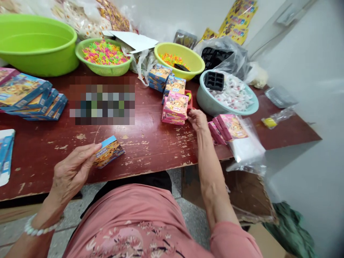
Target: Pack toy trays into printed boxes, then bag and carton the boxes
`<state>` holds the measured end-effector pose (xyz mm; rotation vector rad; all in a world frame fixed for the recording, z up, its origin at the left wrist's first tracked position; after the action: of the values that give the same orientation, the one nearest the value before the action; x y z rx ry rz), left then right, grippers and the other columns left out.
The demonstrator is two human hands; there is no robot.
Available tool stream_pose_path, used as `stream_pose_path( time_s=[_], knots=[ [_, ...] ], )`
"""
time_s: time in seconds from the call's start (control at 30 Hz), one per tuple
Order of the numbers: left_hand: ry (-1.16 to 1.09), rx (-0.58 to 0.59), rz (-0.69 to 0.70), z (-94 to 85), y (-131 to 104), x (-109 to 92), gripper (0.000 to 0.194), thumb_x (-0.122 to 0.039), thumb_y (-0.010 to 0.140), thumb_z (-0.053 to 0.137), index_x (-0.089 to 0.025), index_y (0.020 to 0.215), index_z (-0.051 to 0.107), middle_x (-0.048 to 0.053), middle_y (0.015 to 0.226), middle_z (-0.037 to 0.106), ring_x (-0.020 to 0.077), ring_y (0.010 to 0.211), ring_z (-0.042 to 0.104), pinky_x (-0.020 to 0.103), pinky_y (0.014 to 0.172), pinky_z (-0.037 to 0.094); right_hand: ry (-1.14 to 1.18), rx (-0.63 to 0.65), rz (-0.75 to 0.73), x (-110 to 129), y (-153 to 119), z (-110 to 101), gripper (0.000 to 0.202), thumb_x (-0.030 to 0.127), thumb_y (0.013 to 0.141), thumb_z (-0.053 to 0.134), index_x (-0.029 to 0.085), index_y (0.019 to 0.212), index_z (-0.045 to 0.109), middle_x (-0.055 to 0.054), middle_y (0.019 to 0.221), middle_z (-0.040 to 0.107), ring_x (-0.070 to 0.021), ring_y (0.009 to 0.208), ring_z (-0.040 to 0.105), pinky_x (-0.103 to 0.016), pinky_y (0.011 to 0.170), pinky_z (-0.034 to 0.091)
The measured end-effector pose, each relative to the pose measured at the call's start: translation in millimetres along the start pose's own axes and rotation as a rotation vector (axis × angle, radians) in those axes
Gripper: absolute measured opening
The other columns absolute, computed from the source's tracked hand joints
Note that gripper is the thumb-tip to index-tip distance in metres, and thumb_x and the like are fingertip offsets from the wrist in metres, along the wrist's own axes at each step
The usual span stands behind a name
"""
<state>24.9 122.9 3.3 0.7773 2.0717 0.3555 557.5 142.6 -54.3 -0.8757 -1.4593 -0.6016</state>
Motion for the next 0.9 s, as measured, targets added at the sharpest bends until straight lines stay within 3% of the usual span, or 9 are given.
stream_pose_path(
  time_s=[0.17,0.27,0.33,0.4,0.5,0.6,0.73,0.9],
  knots=[
    [0.009,-0.01,0.039,1.5,2.2,-2.2,0.05,-0.017,0.098,0.066,-0.049,0.137,0.069,-0.004,0.125,0.076,0.0193,0.108,0.074,0.033,0.098,0.06,-0.126,-0.132,-0.122,-0.9,-17.0,-15.4,0.013,0.025,0.072,0.068,0.02,0.066,0.057,0.004,0.071,0.06,-0.0128,0.069,0.056,-0.025,0.063,0.053],
    [0.062,-0.039,0.04,2.3,4.4,-7.3,0.037,-0.02,0.1,0.063,-0.037,0.131,0.074,0.002,0.118,0.074,0.0177,0.103,0.072,0.029,0.092,0.059,-0.121,-0.116,-0.218,14.9,-54.8,-17.4,0.013,0.029,0.08,0.067,0.021,0.074,0.061,0.003,0.075,0.062,-0.0122,0.069,0.054,-0.023,0.064,0.05],
    [0.08,-0.051,0.04,3.6,6.3,-11.2,0.03,-0.023,0.101,0.061,-0.03,0.125,0.077,0.004,0.113,0.073,0.017,0.1,0.071,0.028,0.089,0.06,-0.078,0.036,-0.333,27.6,-100.3,0.9,0.016,0.037,0.086,0.069,0.021,0.082,0.066,0.002,0.075,0.065,-0.0113,0.063,0.052,-0.024,0.061,0.047],
    [0.08,-0.043,0.045,6.3,8.0,-14.4,0.028,-0.023,0.102,0.058,-0.026,0.122,0.077,0.005,0.11,0.074,0.0162,0.098,0.071,0.028,0.087,0.06,-0.039,0.313,-0.451,38.4,-160.8,35.6,0.02,0.043,0.089,0.074,0.023,0.087,0.073,0.001,0.075,0.068,-0.0124,0.061,0.054,-0.026,0.061,0.048],
    [0.083,-0.037,0.042,10.8,7.8,-17.7,0.027,-0.023,0.103,0.055,-0.022,0.122,0.075,0.007,0.111,0.076,0.0168,0.101,0.072,0.029,0.091,0.06,0.022,0.686,-0.53,44.8,-252.9,94.5,0.014,0.04,0.091,0.076,0.027,0.091,0.078,-0.001,0.084,0.076,-0.0168,0.073,0.066,-0.031,0.073,0.056],
    [0.085,-0.059,-0.016,13.5,4.0,-17.8,0.034,-0.024,0.101,0.059,-0.022,0.134,0.064,0.007,0.118,0.077,0.018,0.104,0.075,0.03,0.093,0.061,0.018,0.862,-0.58,42.3,-307.1,141.4,0.014,0.038,0.096,0.07,0.029,0.095,0.081,-0.001,0.091,0.079,-0.0204,0.082,0.072,-0.036,0.082,0.058],
    [0.092,-0.104,-0.029,14.1,-3.1,-17.0,0.053,-0.026,0.1,0.062,-0.024,0.151,0.046,0.006,0.114,0.079,0.0174,0.098,0.078,0.028,0.088,0.062,-0.116,0.793,-0.659,35.8,-316.9,161.0,0.014,0.038,0.096,0.069,0.032,0.095,0.082,-0.001,0.093,0.081,-0.024,0.084,0.075,-0.039,0.083,0.057],
    [0.157,-0.062,0.195,16.1,-9.2,-23.8,0.043,-0.019,0.104,0.053,-0.025,0.147,0.053,0.01,0.13,0.075,0.0206,0.114,0.076,0.03,0.097,0.061,-0.184,0.737,-0.641,32.7,-309.9,152.7,0.021,0.044,0.091,0.077,0.034,0.109,0.079,-0.002,0.09,0.082,-0.0249,0.073,0.074,-0.04,0.074,0.055]
  ],
)
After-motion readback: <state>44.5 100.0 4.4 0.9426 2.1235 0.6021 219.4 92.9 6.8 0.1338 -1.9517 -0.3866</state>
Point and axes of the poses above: each hand's wrist, its own y-axis towards the middle knuckle, its own z-axis out of the palm, x = y × z, the point moved 6 cm from there along y, towards the middle knuckle
